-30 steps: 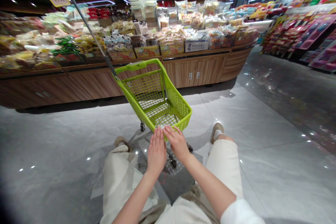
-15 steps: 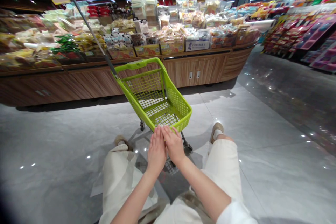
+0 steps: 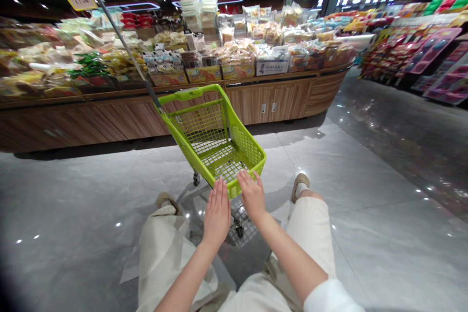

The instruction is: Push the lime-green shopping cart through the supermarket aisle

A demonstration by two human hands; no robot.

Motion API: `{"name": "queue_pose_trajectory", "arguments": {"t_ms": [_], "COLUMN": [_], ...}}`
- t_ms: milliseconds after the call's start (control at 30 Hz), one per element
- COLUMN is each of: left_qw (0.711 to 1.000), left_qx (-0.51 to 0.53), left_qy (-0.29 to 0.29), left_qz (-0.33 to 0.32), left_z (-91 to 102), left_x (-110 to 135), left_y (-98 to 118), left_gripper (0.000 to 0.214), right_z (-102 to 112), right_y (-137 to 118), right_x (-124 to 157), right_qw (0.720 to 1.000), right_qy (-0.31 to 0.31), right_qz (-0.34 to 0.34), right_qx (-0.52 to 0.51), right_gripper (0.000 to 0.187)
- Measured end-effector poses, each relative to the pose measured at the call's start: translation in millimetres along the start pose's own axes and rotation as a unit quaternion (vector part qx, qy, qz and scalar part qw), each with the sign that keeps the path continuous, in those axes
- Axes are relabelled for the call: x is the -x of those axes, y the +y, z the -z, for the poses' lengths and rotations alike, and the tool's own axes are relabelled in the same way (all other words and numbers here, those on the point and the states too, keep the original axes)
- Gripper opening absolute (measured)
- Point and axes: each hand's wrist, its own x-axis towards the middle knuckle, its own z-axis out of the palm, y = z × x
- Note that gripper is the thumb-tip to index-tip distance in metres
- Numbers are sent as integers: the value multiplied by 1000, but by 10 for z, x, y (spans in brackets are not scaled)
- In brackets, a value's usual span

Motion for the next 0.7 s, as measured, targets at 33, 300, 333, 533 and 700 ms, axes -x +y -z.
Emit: {"name": "queue_pose_trajectory", "arguments": {"t_ms": [33, 300, 333, 533, 700], "left_qw": [1000, 1000, 1000, 1000, 1000], "left_qx": [-1, -2, -1, 0, 2], "left_qy": [2, 13, 16, 9, 4], "left_qz": [2, -16, -14, -8, 0], "left_z": [4, 27, 21, -8, 1], "left_x": [2, 32, 32, 42, 40], "left_y": [-7, -111, -104, -69, -38], "left_gripper": [67, 72, 72, 72, 69], "right_z": [-24, 158, 207, 420, 287], "right_y": [-164, 763, 919, 1185, 885], "right_x": [36, -95, -144, -380, -268], "right_qw": [1000, 997, 998, 994, 997], "right_qy": [-9, 1, 0, -94, -76], "right_qz": [25, 61, 51, 63, 31], "right_qx": [-16, 41, 46, 8, 13], "right_gripper": [65, 66, 63, 53, 66]}}
